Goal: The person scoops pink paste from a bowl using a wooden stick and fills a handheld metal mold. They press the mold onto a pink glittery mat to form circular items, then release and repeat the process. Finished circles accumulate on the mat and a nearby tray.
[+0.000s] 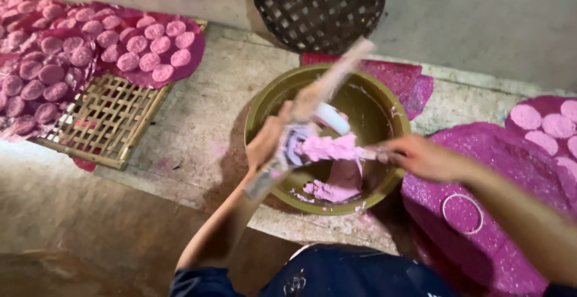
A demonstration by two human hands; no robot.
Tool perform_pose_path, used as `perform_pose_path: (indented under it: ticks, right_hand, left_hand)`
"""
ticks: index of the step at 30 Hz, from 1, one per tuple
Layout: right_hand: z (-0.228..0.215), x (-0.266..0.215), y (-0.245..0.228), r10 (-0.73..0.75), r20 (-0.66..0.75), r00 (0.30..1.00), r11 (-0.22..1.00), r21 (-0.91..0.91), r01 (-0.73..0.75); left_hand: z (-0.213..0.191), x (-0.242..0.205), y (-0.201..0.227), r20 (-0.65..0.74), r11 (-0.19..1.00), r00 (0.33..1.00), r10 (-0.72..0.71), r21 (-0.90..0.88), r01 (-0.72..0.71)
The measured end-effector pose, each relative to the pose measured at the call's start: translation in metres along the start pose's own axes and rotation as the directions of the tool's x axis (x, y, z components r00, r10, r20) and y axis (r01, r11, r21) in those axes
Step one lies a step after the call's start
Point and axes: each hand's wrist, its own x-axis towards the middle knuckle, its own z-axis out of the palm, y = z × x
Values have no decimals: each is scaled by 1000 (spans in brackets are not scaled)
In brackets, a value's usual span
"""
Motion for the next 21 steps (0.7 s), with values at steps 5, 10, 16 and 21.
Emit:
perform_pose_path:
  ticks: [5,10,16,21]
  right_hand:
    - [-44,36,-5,-11,139,990,997,-79,23]
    - [-48,43,-70,12,177,984,976,-216,27]
    - [28,34,-135,-277,-16,961,375,-922,93]
    - [26,-4,-116,-568,149,809,67,-972,226]
  left_hand:
    - [0,3,27,216,994,970,-108,17,107]
    - [7,9,9,449,919,802,-394,179,351]
    - [12,-17,27,459,973,884,-94,-146,180]
    - [-6,-14,33,766,803,581,-276,-148,577]
